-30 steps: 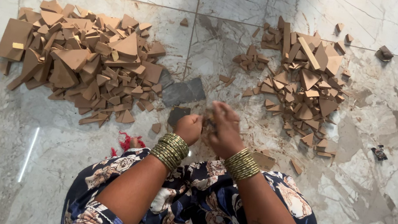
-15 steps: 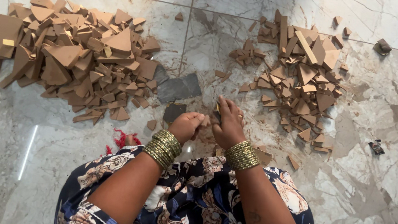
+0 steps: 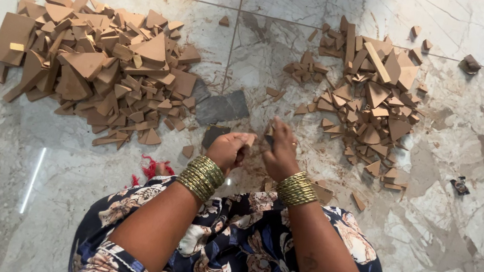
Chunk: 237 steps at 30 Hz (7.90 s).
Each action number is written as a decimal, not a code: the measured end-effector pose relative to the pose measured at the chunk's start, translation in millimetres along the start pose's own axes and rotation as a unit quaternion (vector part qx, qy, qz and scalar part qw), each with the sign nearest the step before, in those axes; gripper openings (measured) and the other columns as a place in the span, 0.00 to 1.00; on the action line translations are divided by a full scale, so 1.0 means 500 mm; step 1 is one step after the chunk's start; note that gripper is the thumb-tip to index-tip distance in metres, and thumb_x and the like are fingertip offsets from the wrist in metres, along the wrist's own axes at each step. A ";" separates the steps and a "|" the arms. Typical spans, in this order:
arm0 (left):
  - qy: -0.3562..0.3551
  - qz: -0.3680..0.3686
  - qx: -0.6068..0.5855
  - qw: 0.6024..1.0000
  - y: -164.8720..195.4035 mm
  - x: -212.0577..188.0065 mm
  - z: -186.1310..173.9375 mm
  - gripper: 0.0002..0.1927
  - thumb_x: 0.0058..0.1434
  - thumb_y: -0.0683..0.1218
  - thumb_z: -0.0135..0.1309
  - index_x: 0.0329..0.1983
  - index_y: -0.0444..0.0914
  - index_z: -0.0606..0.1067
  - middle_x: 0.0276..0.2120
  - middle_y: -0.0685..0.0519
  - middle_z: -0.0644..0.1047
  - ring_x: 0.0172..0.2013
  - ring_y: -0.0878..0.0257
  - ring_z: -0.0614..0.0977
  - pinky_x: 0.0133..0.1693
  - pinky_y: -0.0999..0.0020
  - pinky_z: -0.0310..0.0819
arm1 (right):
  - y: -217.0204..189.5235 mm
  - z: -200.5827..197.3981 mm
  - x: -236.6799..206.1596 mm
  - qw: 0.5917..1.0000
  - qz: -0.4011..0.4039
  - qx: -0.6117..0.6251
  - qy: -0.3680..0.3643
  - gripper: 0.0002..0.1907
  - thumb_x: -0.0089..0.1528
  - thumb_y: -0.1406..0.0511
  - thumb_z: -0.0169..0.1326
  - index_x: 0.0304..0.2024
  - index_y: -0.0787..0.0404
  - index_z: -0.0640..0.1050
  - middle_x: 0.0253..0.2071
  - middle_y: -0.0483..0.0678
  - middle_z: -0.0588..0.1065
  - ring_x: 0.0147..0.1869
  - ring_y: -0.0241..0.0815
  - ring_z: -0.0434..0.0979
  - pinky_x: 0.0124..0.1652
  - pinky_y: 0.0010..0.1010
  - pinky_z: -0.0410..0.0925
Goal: The person sits on a tiled floor and repeatedly rubs small cardboard pieces against a dark sanding block to smooth their edges. The person handles the pieces one at a time, turning them over and rubbing different sides before placing them back into a pile.
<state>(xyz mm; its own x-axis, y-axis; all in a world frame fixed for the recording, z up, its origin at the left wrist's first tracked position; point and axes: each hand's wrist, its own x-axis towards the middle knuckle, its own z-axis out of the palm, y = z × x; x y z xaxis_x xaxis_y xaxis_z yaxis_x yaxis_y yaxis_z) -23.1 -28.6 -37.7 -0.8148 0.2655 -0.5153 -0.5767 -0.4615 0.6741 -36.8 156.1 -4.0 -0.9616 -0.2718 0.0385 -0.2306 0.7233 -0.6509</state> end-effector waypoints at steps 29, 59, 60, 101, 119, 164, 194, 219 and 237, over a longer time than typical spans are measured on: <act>0.016 -0.036 -0.018 0.999 -0.012 0.002 0.007 0.15 0.69 0.45 0.44 0.56 0.40 0.75 0.37 0.55 0.79 0.28 0.68 0.74 0.30 0.72 0.71 | -0.037 -0.015 -0.014 0.986 -0.108 0.113 0.061 0.44 0.55 0.72 0.45 0.75 0.60 0.56 0.75 0.57 0.58 0.80 0.60 0.57 0.76 0.49 0.53; 0.100 0.120 -0.003 0.988 -0.061 0.044 -0.009 0.15 0.74 0.45 0.44 0.52 0.33 0.78 0.31 0.56 0.77 0.26 0.71 0.73 0.32 0.73 0.75 | -0.029 0.007 -0.008 0.980 0.160 -0.055 -0.107 0.44 0.57 0.64 0.53 0.74 0.51 0.52 0.74 0.57 0.50 0.75 0.61 0.48 0.68 0.54 0.48; 0.109 0.118 -0.003 0.987 -0.058 0.040 -0.005 0.15 0.74 0.45 0.45 0.52 0.33 0.79 0.30 0.56 0.76 0.25 0.71 0.72 0.32 0.73 0.75 | -0.025 0.006 -0.006 0.993 0.104 -0.025 -0.046 0.45 0.56 0.66 0.52 0.74 0.54 0.52 0.74 0.58 0.51 0.75 0.61 0.50 0.69 0.53 0.48; 0.268 0.173 -0.162 0.934 0.131 -0.006 -0.092 0.12 0.71 0.45 0.45 0.44 0.34 0.78 0.31 0.56 0.79 0.26 0.73 0.78 0.29 0.76 0.75 | -0.239 0.165 0.089 0.986 -0.166 0.001 -0.006 0.43 0.52 0.67 0.60 0.70 0.55 0.66 0.70 0.61 0.64 0.73 0.63 0.60 0.70 0.48 0.52; 0.258 0.192 -0.329 0.888 0.267 -0.044 -0.084 0.21 0.70 0.54 0.44 0.64 0.46 0.71 0.50 0.62 0.78 0.36 0.68 0.79 0.32 0.70 0.68 | -0.094 0.093 0.185 0.963 0.166 -0.191 -0.092 0.15 0.58 0.56 0.56 0.46 0.49 0.84 0.43 0.53 0.82 0.48 0.54 0.82 0.50 0.43 0.73; 0.001 -0.062 0.026 0.998 0.024 -0.026 0.019 0.40 0.70 0.72 0.26 0.47 0.36 0.76 0.30 0.53 0.77 0.21 0.66 0.74 0.23 0.69 0.70 | -0.152 -0.096 -0.075 0.958 -0.207 0.031 0.198 0.13 0.57 0.71 0.60 0.45 0.63 0.81 0.47 0.53 0.79 0.51 0.50 0.80 0.51 0.39 0.73; 0.192 0.273 0.429 0.839 0.056 -0.080 0.034 0.44 0.67 0.72 0.24 0.36 0.38 0.83 0.32 0.38 0.82 0.39 0.41 0.84 0.43 0.52 0.76 | -0.186 -0.023 -0.088 0.973 -0.196 0.076 0.094 0.30 0.52 0.73 0.51 0.59 0.65 0.76 0.57 0.59 0.74 0.62 0.60 0.74 0.60 0.45 0.68; 0.119 0.283 0.458 0.834 0.095 -0.124 0.072 0.48 0.62 0.77 0.30 0.64 0.36 0.70 0.45 0.35 0.80 0.50 0.40 0.81 0.51 0.53 0.74 | -0.145 0.024 -0.092 0.982 -0.152 -0.009 0.110 0.23 0.54 0.72 0.50 0.52 0.59 0.79 0.58 0.54 0.76 0.61 0.59 0.73 0.58 0.47 0.67; 0.064 0.248 0.376 0.891 0.012 -0.041 0.027 0.42 0.72 0.71 0.27 0.44 0.33 0.80 0.30 0.47 0.80 0.32 0.61 0.80 0.36 0.64 0.74 | -0.127 0.016 -0.051 0.990 -0.100 -0.086 0.045 0.42 0.50 0.69 0.56 0.69 0.59 0.63 0.65 0.62 0.64 0.69 0.63 0.61 0.63 0.51 0.60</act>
<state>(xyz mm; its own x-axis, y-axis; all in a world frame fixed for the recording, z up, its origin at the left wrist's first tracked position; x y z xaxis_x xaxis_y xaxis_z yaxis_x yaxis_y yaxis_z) -10.5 -25.4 -16.1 -0.9946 0.0666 -0.0794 -0.0634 0.2152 0.9745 3.7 112.0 30.0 -0.9018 -0.3686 0.2255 -0.4320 0.7603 -0.4850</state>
